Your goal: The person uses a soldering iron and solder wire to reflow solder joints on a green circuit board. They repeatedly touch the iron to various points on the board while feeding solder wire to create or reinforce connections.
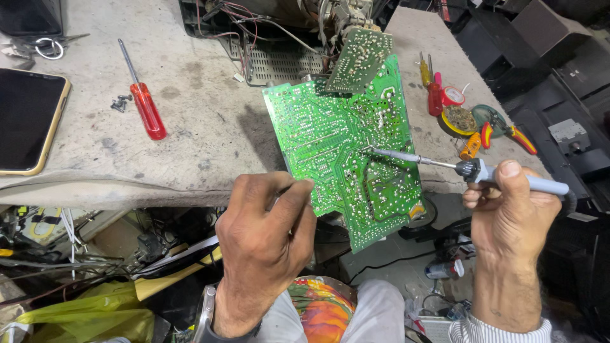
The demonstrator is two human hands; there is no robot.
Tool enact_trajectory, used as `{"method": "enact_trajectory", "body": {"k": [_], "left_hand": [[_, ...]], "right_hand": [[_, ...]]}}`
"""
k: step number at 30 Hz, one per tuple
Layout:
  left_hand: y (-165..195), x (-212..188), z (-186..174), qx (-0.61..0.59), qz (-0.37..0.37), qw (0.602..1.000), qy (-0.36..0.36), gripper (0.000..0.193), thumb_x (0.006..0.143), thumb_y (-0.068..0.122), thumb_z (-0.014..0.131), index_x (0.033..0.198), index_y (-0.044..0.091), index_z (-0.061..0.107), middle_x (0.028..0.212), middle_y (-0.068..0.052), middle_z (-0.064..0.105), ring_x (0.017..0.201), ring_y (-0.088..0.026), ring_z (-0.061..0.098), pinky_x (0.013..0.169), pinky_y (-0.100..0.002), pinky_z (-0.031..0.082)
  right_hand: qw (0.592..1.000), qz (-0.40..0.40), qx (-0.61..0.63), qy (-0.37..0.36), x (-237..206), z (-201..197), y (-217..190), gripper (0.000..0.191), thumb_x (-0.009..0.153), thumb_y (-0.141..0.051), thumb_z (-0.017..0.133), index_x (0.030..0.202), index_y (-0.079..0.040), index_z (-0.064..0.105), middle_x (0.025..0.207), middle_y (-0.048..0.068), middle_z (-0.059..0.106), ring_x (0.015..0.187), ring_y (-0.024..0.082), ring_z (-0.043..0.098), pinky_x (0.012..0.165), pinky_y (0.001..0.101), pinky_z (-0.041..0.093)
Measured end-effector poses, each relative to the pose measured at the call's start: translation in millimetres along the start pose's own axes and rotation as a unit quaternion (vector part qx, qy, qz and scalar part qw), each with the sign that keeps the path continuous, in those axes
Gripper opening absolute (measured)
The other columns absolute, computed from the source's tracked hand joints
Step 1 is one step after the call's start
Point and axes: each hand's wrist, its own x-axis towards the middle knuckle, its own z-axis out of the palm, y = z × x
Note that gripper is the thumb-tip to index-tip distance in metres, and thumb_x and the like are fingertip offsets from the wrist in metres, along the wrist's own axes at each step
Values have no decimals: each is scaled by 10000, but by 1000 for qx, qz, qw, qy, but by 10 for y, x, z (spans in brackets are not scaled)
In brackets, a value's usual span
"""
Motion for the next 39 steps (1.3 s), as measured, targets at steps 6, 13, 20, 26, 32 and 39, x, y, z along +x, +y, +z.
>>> {"method": "enact_trajectory", "body": {"k": [6, 13, 20, 26, 32, 39], "left_hand": [[-40, -31, -4, -22, 0, 1000, 5, 284, 818, -26, 772, 1089, 30, 711, 970, -105, 660, 864, -275, 636, 709, -384, 525], [-38, 5, 28, -5, -2, 1000, 23, 250, 854, -46, 769, 1077, 34, 689, 986, -96, 659, 899, -291, 629, 748, -404, 522], [26, 102, 25, 45, 51, 998, -14, 347, 794, -18, 752, 1124, 49, 673, 1086, -110, 629, 984, -321, 618, 789, -437, 531], [101, 260, 164, 43, 70, 996, -42, 292, 825, 24, 746, 1108, 37, 677, 1081, -102, 633, 967, -311, 626, 737, -423, 516], [182, 406, 354, 86, 75, 991, -66, 54, 919, 63, 695, 970, 58, 677, 1011, -69, 672, 916, -274, 630, 694, -390, 513], [241, 476, 486, 111, 68, 990, -59, 31, 927, 99, 689, 935, 71, 679, 930, -61, 678, 866, -267, 636, 669, -386, 521]], "right_hand": [[1000, 3, 24, 5, -41, -32, 36, 389, 1034, -223, 850, 871, -6, 570, 725, 77, 572, 619, 215, 619, 610, 368, 543], [1000, -4, 21, 19, 13, -82, 35, 329, 1036, -219, 831, 915, -14, 604, 800, 98, 644, 663, 217, 632, 614, 358, 560], [998, 20, 52, 19, 75, -92, 60, 301, 1020, -245, 813, 971, -7, 635, 812, 123, 673, 682, 221, 647, 642, 349, 565], [996, 35, 76, 16, 134, -94, 95, 269, 1009, -232, 808, 1014, -18, 645, 867, 119, 677, 697, 216, 654, 658, 342, 568], [996, 38, 83, 23, 140, -116, 76, 231, 1007, -190, 792, 1016, -7, 653, 902, 121, 692, 723, 220, 665, 675, 348, 576], [994, 24, 102, 21, 175, -205, 45, 227, 1014, -169, 794, 1032, 12, 660, 919, 126, 693, 732, 233, 666, 677, 354, 564]]}}
